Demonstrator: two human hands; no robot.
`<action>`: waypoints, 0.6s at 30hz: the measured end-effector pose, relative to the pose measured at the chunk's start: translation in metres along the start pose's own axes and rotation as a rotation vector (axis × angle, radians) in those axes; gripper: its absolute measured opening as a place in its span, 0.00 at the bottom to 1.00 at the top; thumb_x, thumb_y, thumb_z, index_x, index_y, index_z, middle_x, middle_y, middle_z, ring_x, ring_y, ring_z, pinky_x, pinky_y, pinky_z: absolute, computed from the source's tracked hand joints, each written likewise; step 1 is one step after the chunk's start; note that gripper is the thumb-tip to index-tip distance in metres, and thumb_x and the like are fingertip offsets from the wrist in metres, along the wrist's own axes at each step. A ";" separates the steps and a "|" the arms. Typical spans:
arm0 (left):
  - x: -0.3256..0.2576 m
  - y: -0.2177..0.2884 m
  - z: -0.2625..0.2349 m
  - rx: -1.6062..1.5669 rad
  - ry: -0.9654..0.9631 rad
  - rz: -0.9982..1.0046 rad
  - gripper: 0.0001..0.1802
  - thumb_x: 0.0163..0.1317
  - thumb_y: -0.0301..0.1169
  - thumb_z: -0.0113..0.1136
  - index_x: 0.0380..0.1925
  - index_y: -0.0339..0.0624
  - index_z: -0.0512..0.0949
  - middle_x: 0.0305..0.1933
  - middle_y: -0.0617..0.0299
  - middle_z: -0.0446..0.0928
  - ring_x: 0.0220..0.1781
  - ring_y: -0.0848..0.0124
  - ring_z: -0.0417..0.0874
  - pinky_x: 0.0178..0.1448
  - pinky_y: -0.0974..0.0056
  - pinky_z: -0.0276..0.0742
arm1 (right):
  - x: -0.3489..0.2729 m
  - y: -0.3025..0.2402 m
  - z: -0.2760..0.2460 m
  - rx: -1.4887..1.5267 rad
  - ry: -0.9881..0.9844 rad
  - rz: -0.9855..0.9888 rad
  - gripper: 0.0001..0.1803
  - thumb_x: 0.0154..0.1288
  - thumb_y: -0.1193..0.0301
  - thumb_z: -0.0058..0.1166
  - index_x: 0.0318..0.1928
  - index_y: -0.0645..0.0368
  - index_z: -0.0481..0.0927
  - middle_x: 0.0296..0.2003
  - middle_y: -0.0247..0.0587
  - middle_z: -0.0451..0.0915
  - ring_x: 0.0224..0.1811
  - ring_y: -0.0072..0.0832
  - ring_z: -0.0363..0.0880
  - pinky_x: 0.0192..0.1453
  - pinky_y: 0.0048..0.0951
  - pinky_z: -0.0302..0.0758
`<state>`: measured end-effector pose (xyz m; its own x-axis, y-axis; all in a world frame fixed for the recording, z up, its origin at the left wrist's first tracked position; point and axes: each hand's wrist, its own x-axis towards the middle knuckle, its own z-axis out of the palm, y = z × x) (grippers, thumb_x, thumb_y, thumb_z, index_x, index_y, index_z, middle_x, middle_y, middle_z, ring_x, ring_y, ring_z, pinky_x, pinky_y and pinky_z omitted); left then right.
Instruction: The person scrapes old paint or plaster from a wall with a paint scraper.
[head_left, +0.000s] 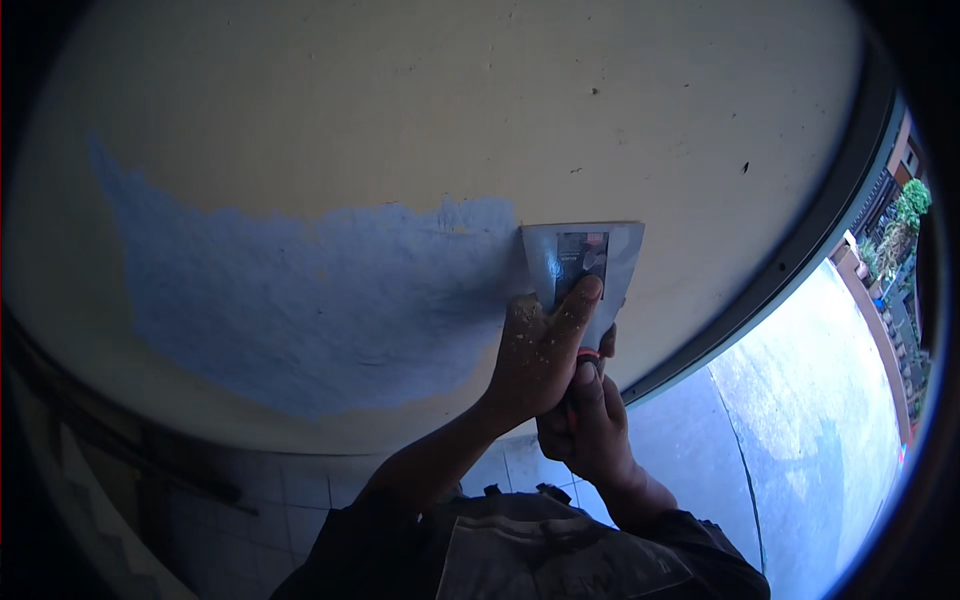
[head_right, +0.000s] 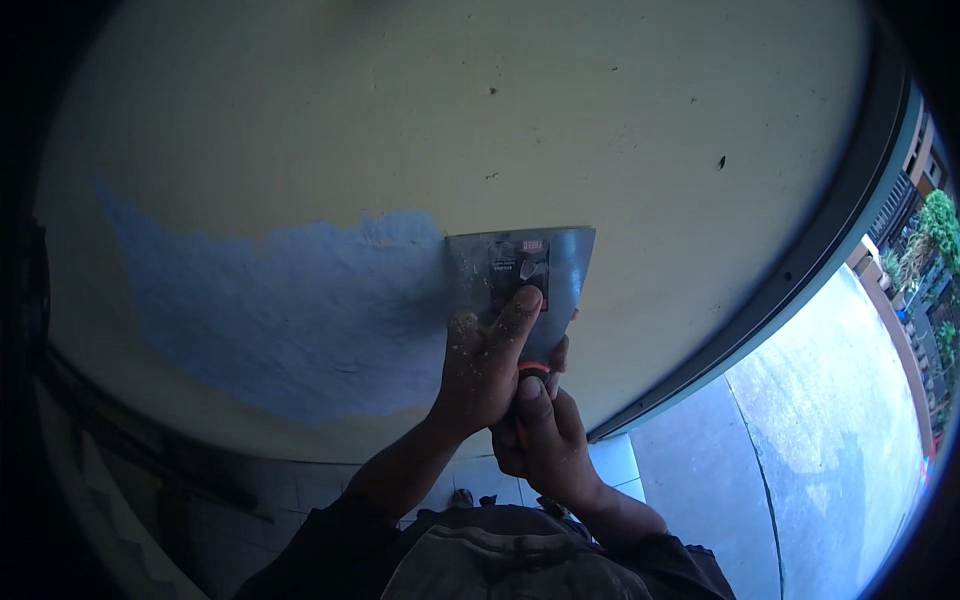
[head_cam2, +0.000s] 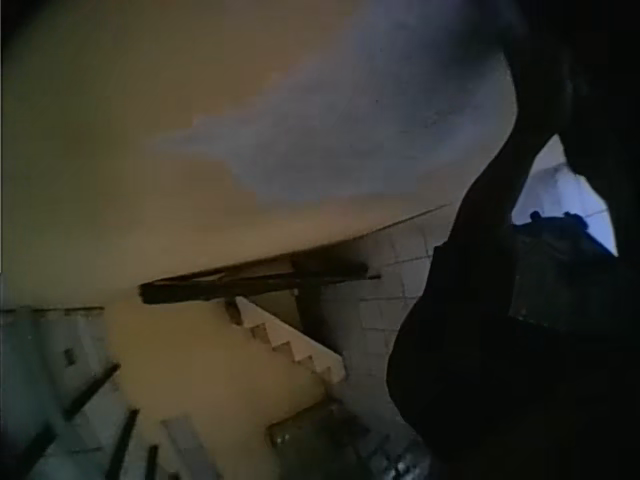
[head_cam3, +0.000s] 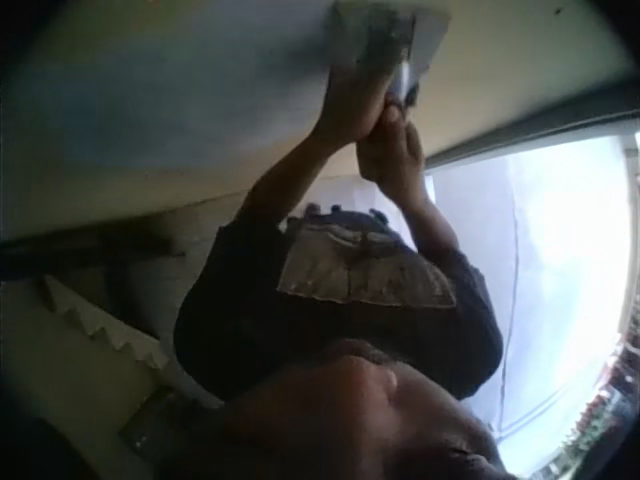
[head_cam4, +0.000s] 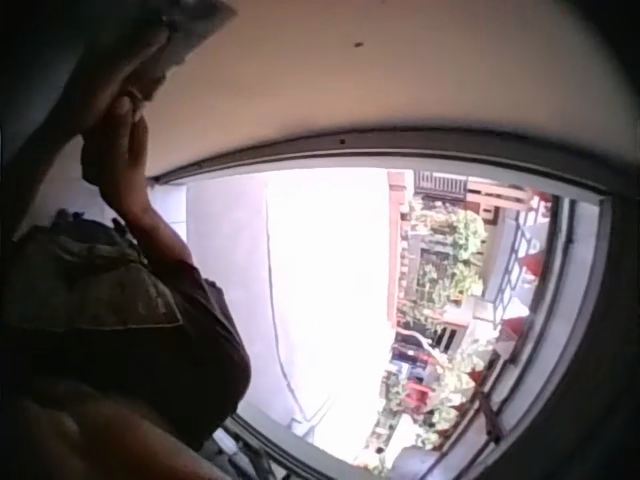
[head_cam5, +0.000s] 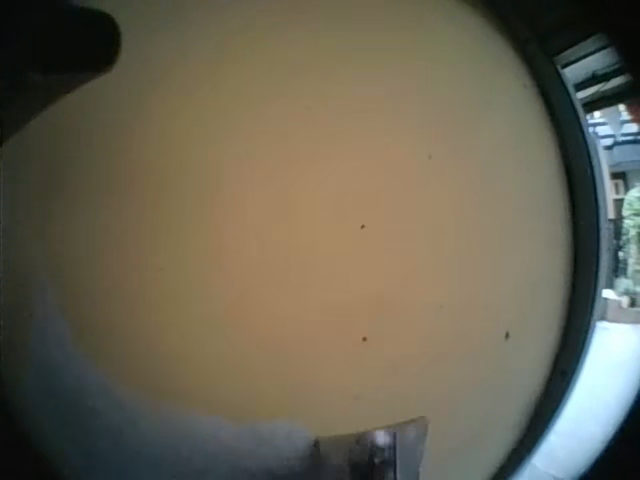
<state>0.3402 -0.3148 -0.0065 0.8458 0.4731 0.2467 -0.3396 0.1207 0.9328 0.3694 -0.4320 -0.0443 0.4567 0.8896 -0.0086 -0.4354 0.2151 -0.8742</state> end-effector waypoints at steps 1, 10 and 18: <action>0.002 0.000 0.000 0.030 0.005 0.013 0.24 0.69 0.46 0.48 0.28 0.34 0.77 0.20 0.61 0.76 0.20 0.75 0.76 0.27 0.69 0.71 | 0.001 -0.001 -0.001 0.007 -0.024 -0.006 0.23 0.73 0.48 0.33 0.37 0.56 0.66 0.19 0.32 0.64 0.11 0.19 0.59 0.13 0.21 0.56; 0.001 0.001 0.007 -0.018 0.011 -0.007 0.25 0.69 0.47 0.47 0.30 0.33 0.77 0.21 0.59 0.77 0.22 0.74 0.78 0.29 0.68 0.72 | -0.006 -0.007 -0.003 0.104 -0.035 0.057 0.23 0.73 0.48 0.32 0.38 0.57 0.65 0.18 0.32 0.64 0.10 0.18 0.57 0.13 0.20 0.56; 0.003 -0.011 0.006 -0.020 0.051 0.028 0.23 0.69 0.46 0.48 0.32 0.34 0.76 0.20 0.61 0.76 0.21 0.76 0.77 0.26 0.70 0.71 | 0.003 -0.004 -0.008 0.131 -0.029 0.064 0.23 0.72 0.47 0.34 0.39 0.56 0.66 0.18 0.32 0.63 0.10 0.18 0.58 0.12 0.21 0.57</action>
<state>0.3488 -0.3194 -0.0143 0.8140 0.5201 0.2586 -0.3717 0.1242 0.9200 0.3788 -0.4336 -0.0448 0.4030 0.9140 -0.0469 -0.5612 0.2063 -0.8015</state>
